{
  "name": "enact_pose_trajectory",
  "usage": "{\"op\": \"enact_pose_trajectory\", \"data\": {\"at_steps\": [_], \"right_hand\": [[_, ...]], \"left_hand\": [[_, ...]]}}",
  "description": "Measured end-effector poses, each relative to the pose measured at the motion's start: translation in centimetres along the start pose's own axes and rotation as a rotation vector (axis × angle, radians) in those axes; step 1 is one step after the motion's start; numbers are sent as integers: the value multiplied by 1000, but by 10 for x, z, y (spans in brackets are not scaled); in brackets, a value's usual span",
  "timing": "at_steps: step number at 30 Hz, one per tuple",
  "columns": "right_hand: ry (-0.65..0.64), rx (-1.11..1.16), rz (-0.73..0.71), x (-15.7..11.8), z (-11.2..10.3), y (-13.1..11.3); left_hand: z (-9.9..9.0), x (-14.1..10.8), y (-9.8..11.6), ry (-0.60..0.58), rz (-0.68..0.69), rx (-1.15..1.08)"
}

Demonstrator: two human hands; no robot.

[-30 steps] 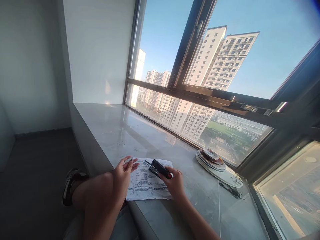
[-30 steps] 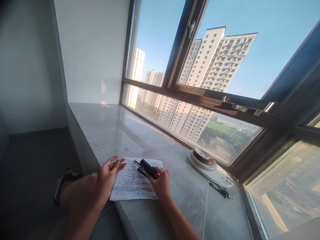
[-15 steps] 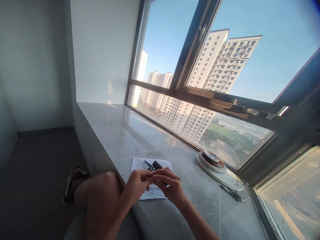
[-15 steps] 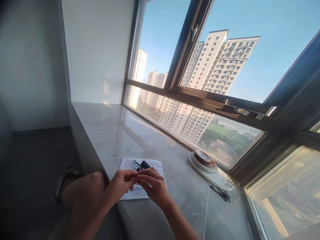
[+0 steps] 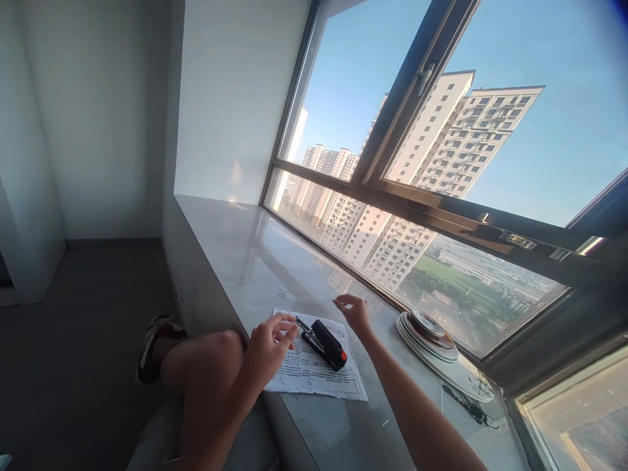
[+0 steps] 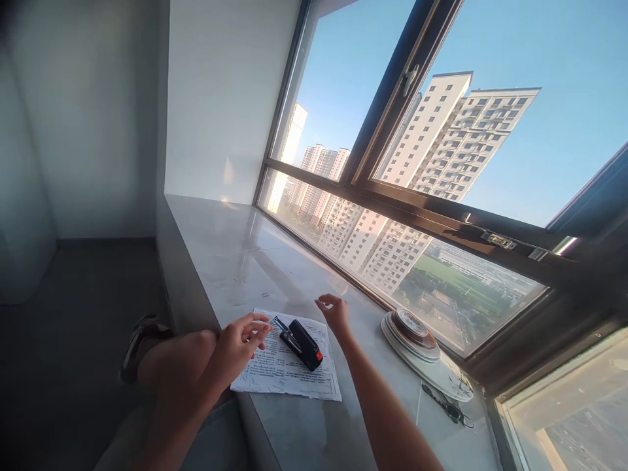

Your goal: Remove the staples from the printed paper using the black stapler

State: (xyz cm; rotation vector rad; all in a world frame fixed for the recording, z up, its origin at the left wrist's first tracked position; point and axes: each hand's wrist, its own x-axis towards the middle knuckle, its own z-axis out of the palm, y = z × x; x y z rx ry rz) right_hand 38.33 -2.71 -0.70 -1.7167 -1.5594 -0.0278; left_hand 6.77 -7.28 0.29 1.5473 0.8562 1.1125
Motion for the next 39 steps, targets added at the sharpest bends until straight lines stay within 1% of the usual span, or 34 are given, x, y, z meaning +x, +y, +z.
{"op": "enact_pose_trajectory", "data": {"at_steps": [1,3,6,9,12,14,16,19,22,25,27,28,30,33,34,36,39], "right_hand": [[-28,-8,4,7,6,10],[-80,-21,-14,12,17,23],[-160,-49,-56,5,27,31],[-210,-85,-86,-2,25,32],[-227,-138,-95,6,19,26],[-227,-177,-103,19,19,12],[-261,-194,-143,36,28,-10],[-413,-168,-273,58,58,-52],[-550,-147,-377,71,95,-90],[-638,-153,-408,75,119,-111],[-655,-161,-393,75,124,-117],[-648,-162,-378,75,123,-119],[-609,-163,-346,73,115,-124],[-505,-70,-289,56,89,-140],[-466,32,-256,45,77,-147],[-415,210,-217,19,53,-161],[-340,318,-134,-25,24,-177]], "left_hand": [[-2,1,-1,4,1,4],[-5,2,-3,8,2,4],[-8,3,-5,18,-3,-15],[-10,2,-5,46,-10,-34],[-13,2,-5,78,-2,-29],[-14,3,-7,92,5,-25],[-16,5,-10,106,-2,-26],[-19,8,-17,136,-20,-4],[-23,10,-24,159,2,55],[-25,12,-32,171,1,48],[-26,14,-38,178,-3,30],[-27,14,-40,186,3,29],[-28,15,-43,215,29,38],[-28,15,-42,276,67,29],[-27,15,-41,286,72,8],[-24,13,-35,254,75,-68],[-16,8,-25,140,86,-217]]}}
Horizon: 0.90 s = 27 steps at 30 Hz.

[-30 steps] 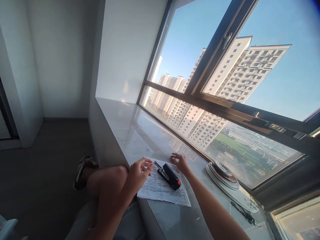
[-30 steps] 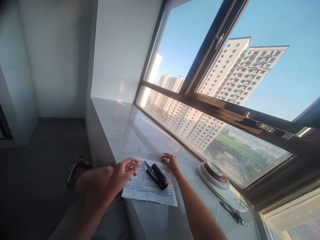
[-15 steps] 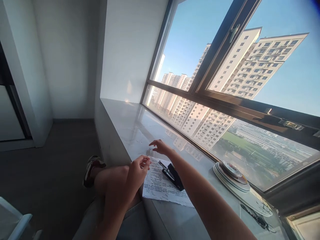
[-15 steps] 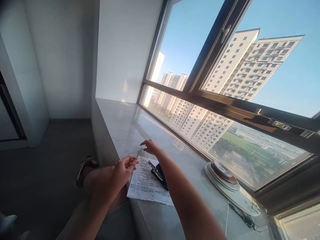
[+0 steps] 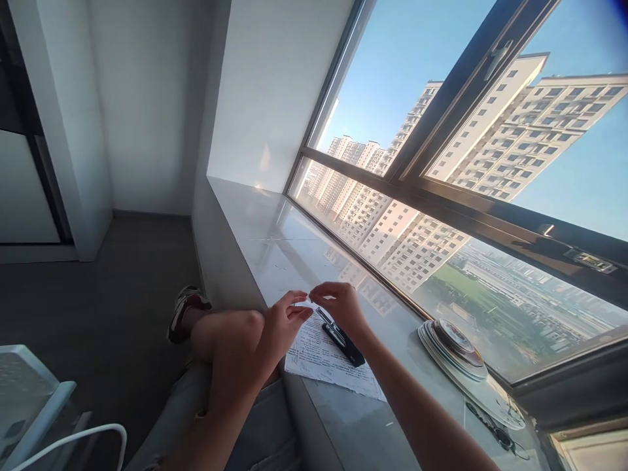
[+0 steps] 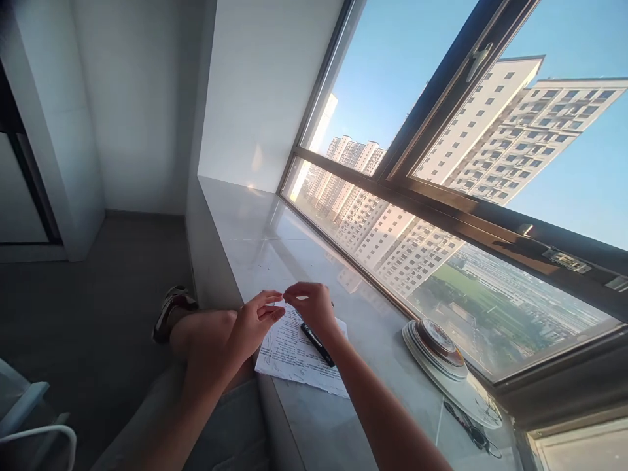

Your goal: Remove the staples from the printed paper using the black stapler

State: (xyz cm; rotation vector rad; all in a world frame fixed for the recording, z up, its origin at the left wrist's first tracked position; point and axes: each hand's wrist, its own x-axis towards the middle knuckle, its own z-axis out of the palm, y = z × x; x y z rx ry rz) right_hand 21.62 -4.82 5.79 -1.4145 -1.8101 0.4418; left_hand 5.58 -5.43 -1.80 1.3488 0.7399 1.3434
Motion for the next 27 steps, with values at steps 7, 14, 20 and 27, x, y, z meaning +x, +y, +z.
{"op": "enact_pose_trajectory", "data": {"at_steps": [7,14,20,27], "right_hand": [[121,173,117,-47,8,-5],[336,-58,9,-76,-9,12],[495,-332,53,-117,-16,73],[361,-180,123,-116,-7,97]], "left_hand": [[18,-10,4,-36,37,11],[10,-5,4,-52,37,100],[-3,0,-5,-113,99,325],[2,0,-28,-202,25,484]]}}
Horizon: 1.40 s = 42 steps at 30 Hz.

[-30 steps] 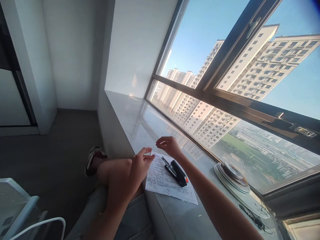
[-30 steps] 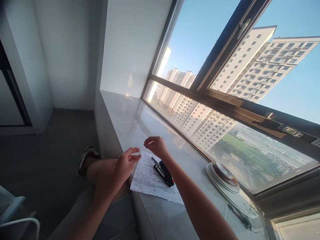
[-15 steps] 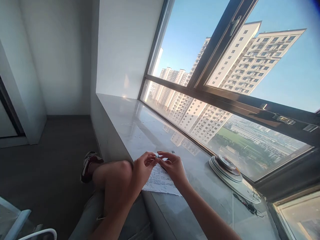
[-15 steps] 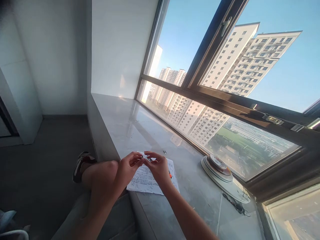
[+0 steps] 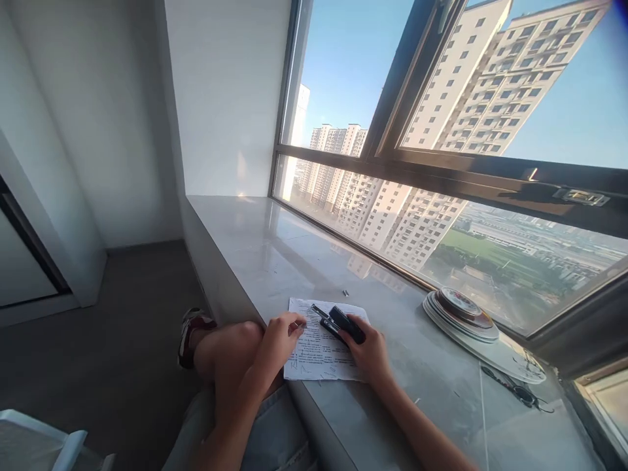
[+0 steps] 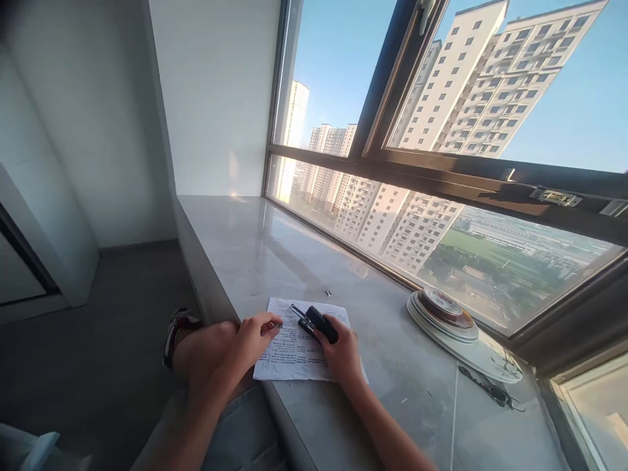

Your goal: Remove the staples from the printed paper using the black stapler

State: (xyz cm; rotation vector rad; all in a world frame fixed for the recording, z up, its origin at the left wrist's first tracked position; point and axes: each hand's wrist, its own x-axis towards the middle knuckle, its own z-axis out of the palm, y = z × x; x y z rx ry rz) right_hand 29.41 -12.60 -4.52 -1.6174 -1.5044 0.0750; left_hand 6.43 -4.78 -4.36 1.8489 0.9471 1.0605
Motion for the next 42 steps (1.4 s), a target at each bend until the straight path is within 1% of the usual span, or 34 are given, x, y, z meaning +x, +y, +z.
{"op": "enact_pose_trajectory", "data": {"at_steps": [3,5,7,9,11,12,14,16,19,21,26,31,36,39,42], "right_hand": [[-28,94,-31,0,-7,-2],[-60,135,-82,-2,-12,-3],[-109,145,-148,-3,-15,-5],[-152,151,-207,-5,-16,-7],[-169,166,-242,-7,-16,-10],[-177,173,-255,-7,-16,-10],[-209,179,-278,-8,-17,-12],[-249,180,-293,-9,-17,-12],[-279,198,-286,-9,-19,-11],[-284,213,-278,-8,-19,-11],[-297,226,-262,-7,-20,-13],[-298,223,-254,-7,-20,-12],[-299,225,-245,-8,-21,-13],[-303,226,-237,-7,-21,-13],[-300,242,-230,-7,-21,-11]], "left_hand": [[-6,-1,8,-12,-51,18],[-14,-1,16,12,-60,51],[-21,-1,24,35,9,100],[-26,-1,28,26,126,144],[-26,-1,27,-32,217,169],[-26,-1,26,-70,241,175],[-22,-1,21,-147,252,168],[-18,-1,16,-200,241,133],[-16,-1,11,-257,215,64],[-17,-2,9,-274,198,50],[-22,-2,7,-261,178,77],[-21,-1,4,-260,187,92],[-22,-1,7,-276,181,115],[-29,-1,7,-289,178,138],[-41,2,1,-322,184,141]]}}
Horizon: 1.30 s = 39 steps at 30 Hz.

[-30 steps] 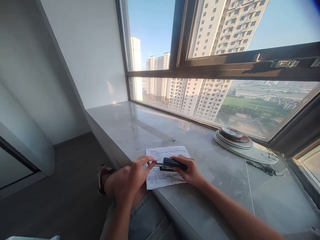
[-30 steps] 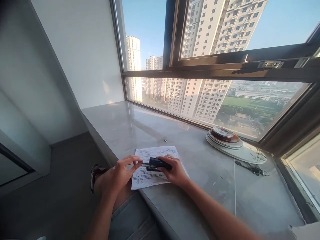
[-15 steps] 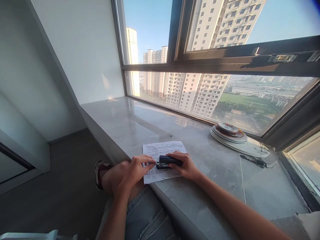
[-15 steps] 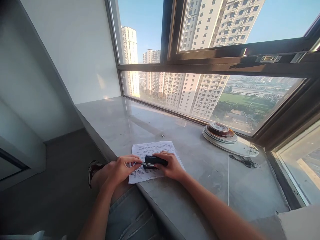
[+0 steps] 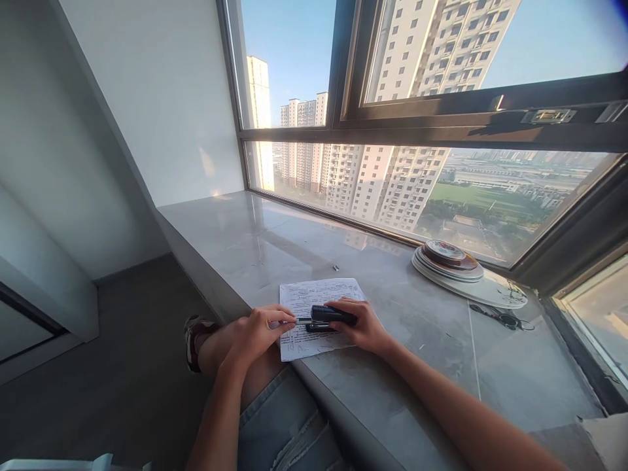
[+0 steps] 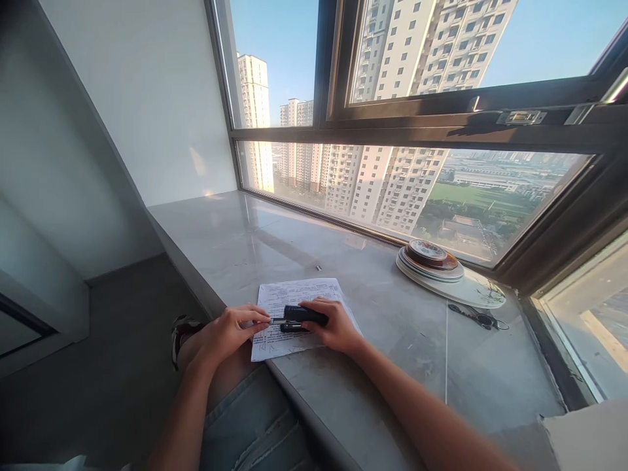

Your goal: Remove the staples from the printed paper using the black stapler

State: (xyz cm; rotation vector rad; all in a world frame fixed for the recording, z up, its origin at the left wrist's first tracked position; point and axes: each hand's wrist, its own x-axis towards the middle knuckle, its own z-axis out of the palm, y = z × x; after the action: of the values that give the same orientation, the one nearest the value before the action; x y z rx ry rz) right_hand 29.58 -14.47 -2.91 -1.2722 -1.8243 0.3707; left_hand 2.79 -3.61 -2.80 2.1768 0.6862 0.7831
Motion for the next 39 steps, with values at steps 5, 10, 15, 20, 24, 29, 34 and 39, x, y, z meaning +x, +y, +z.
{"op": "enact_pose_trajectory", "data": {"at_steps": [5,10,15,20,24,29,34,39], "right_hand": [[27,75,-22,3,-5,-5],[-17,156,-82,3,0,-27],[1,200,-85,5,11,-38],[49,262,32,11,-24,10],[216,294,255,-8,-95,79],[235,271,385,-37,-143,125],[146,268,404,-36,-139,120],[129,316,386,-31,-134,118]], "left_hand": [[-7,0,-4,-41,115,-78],[7,4,18,11,185,11],[7,8,28,-4,221,82],[13,13,16,195,99,149],[37,20,-5,327,166,247],[34,21,-27,333,157,305],[32,27,1,207,61,417],[106,31,58,35,-15,504]]}}
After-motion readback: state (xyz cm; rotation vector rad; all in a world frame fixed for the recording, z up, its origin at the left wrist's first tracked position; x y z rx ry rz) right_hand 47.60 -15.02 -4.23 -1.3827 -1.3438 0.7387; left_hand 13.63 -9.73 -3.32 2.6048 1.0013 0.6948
